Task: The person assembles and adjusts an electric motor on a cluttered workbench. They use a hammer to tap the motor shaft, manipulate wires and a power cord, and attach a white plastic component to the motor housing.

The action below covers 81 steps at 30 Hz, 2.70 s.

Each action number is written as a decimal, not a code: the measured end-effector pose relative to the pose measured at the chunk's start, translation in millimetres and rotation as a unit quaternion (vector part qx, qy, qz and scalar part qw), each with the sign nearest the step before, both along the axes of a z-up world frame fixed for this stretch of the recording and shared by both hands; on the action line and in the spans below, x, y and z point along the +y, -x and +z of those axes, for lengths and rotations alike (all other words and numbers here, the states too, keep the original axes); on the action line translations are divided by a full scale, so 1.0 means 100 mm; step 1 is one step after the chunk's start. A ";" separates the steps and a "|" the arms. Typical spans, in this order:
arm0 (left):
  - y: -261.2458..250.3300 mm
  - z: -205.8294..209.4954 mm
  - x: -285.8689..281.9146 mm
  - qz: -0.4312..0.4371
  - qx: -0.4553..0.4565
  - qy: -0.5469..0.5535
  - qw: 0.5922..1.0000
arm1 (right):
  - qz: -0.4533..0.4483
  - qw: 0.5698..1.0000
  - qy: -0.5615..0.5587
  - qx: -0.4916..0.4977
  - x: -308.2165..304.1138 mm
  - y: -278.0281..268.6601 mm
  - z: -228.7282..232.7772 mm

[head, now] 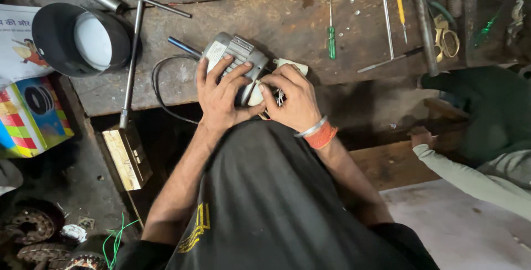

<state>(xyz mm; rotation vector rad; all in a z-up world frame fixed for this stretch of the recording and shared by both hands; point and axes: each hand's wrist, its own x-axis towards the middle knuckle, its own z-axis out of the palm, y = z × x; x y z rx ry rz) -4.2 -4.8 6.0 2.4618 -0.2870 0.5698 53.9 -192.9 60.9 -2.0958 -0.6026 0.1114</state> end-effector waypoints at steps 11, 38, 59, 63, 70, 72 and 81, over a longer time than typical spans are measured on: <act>0.00 -0.01 0.00 0.004 -0.005 0.000 1.000 | 0.052 0.998 -0.019 -0.023 -0.07 -0.12 0.08; -0.62 0.54 -0.03 0.179 0.388 -0.033 0.903 | 0.032 0.987 -0.102 0.121 -0.83 -0.38 -0.97; 0.08 -0.15 0.34 0.038 0.169 0.394 0.903 | -0.030 0.877 -0.375 0.298 -0.44 0.09 -1.31; 0.05 -0.05 0.35 0.065 0.153 0.232 0.958 | 0.007 0.893 -0.355 0.276 -0.43 0.08 -1.25; -0.12 0.18 0.34 0.062 0.131 0.136 0.980 | -0.005 0.975 -0.180 0.131 -0.39 0.15 -0.91; -0.13 0.23 0.40 0.071 0.173 0.141 0.972 | -0.019 0.981 -0.151 0.119 -0.40 0.16 -0.87; -0.17 0.30 0.42 0.000 0.115 0.008 0.993 | -0.010 0.951 -0.230 0.209 -0.33 0.09 -1.02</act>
